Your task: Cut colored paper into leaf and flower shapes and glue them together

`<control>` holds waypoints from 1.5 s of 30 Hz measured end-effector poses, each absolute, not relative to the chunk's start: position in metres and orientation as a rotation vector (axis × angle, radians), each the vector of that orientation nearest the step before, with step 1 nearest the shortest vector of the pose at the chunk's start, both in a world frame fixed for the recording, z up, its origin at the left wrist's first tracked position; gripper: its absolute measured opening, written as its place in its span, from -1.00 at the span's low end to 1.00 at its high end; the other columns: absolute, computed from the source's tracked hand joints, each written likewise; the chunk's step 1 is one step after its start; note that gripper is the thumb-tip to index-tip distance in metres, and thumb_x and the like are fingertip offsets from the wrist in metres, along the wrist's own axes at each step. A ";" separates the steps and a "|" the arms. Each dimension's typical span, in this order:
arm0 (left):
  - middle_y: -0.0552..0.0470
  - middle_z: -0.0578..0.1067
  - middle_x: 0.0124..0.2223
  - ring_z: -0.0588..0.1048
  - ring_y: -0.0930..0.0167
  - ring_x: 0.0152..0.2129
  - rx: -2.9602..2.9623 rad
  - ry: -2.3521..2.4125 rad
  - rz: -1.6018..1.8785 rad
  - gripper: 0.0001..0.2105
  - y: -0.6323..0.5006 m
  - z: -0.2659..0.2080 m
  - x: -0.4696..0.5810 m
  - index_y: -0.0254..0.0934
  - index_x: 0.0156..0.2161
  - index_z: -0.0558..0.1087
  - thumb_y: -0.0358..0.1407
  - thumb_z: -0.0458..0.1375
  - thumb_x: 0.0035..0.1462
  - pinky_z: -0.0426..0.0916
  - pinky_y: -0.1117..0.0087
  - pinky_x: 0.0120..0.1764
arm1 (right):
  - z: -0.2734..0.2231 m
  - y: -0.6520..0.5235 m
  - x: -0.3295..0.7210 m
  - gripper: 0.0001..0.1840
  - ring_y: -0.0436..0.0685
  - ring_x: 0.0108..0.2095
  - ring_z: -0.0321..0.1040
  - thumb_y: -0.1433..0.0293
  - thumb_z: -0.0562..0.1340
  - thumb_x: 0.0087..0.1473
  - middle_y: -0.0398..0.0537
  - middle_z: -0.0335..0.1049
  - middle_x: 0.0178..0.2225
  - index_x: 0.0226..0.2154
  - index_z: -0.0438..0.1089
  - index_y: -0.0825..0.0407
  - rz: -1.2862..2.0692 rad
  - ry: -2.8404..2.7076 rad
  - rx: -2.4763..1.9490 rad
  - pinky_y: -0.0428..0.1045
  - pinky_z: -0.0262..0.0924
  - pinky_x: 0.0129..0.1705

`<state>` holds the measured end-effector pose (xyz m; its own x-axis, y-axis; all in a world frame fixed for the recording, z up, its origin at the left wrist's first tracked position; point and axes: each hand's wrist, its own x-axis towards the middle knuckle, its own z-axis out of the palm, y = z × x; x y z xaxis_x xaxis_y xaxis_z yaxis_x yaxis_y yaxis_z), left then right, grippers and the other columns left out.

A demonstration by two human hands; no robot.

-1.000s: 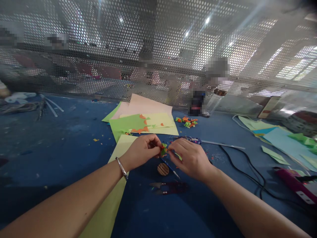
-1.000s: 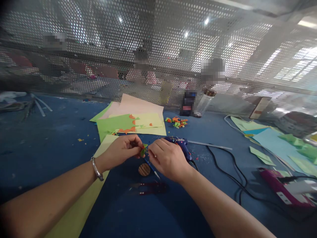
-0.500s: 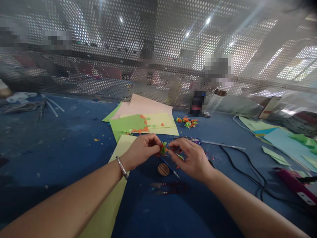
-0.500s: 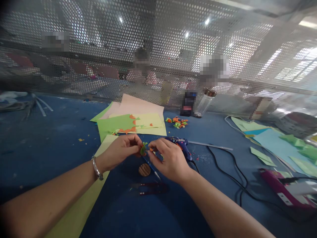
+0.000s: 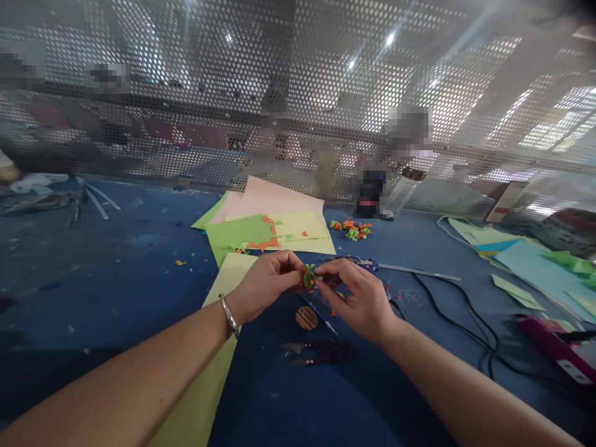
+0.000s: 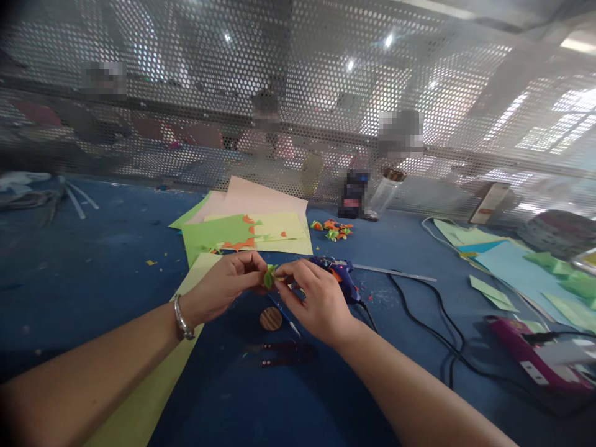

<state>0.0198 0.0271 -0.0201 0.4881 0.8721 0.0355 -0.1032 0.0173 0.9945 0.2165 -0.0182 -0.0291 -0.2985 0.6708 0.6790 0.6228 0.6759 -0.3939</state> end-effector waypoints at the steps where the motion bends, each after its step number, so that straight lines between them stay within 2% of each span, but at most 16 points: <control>1: 0.16 0.45 -0.45 0.48 0.52 -0.50 1.341 0.750 0.887 -0.88 0.027 -0.021 0.020 -0.30 -0.38 0.41 -0.37 0.28 0.02 0.43 0.42 -0.31 | -0.028 -0.019 0.216 -0.91 0.04 -0.33 0.47 0.44 0.23 0.25 -0.10 0.52 -0.28 -0.18 0.42 -0.03 0.064 -2.004 -0.997 -0.02 0.37 -0.24; 14: 0.16 0.46 -0.43 0.49 0.50 -0.48 1.212 0.704 0.927 -0.89 0.025 -0.019 0.021 -0.27 -0.37 0.41 -0.37 0.29 0.03 0.45 0.40 -0.30 | -0.027 -0.020 0.213 -0.88 0.03 -0.37 0.46 0.44 0.26 0.20 -0.10 0.52 -0.30 -0.17 0.40 -0.01 0.138 -1.932 -1.017 -0.04 0.39 -0.26; 23: 0.12 0.50 -0.41 0.54 0.45 -0.42 1.224 0.721 0.875 -0.87 0.022 -0.019 0.022 -0.27 -0.34 0.40 -0.35 0.28 0.08 0.38 0.47 -0.36 | -0.027 -0.019 0.212 -0.89 0.06 -0.36 0.47 0.44 0.24 0.21 -0.07 0.53 -0.29 -0.17 0.41 -0.02 0.079 -1.918 -1.024 -0.02 0.41 -0.27; 32: 0.11 0.51 -0.42 0.53 0.45 -0.44 1.286 0.759 0.924 -0.87 0.022 -0.021 0.024 -0.28 -0.36 0.38 -0.34 0.27 0.05 0.41 0.41 -0.32 | -0.026 -0.020 0.212 -0.93 0.04 -0.37 0.44 0.45 0.22 0.23 -0.10 0.50 -0.34 -0.23 0.42 -0.02 0.096 -1.897 -1.023 -0.02 0.38 -0.26; 37: 0.12 0.48 -0.43 0.51 0.45 -0.45 1.370 0.773 0.964 -0.89 0.023 -0.021 0.024 -0.27 -0.38 0.39 -0.35 0.26 0.01 0.45 0.35 -0.29 | -0.025 -0.020 0.213 -0.92 0.04 -0.39 0.44 0.47 0.22 0.22 -0.10 0.51 -0.34 -0.25 0.42 -0.02 0.070 -1.907 -1.005 -0.02 0.38 -0.28; 45: 0.12 0.48 -0.44 0.47 0.46 -0.48 1.516 0.794 0.963 -0.92 0.026 -0.023 0.022 -0.26 -0.38 0.39 -0.34 0.23 0.05 0.42 0.36 -0.31 | -0.024 -0.019 0.217 -0.87 0.06 -0.34 0.44 0.52 0.21 0.21 -0.08 0.50 -0.32 -0.24 0.43 -0.02 0.023 -1.963 -1.000 0.00 0.36 -0.26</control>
<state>0.0224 0.0259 -0.0226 0.4414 0.8847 0.1499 -0.0213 -0.1567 0.9874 0.2165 -0.0191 -0.0243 -0.2632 0.6523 0.7108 0.6351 0.6718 -0.3813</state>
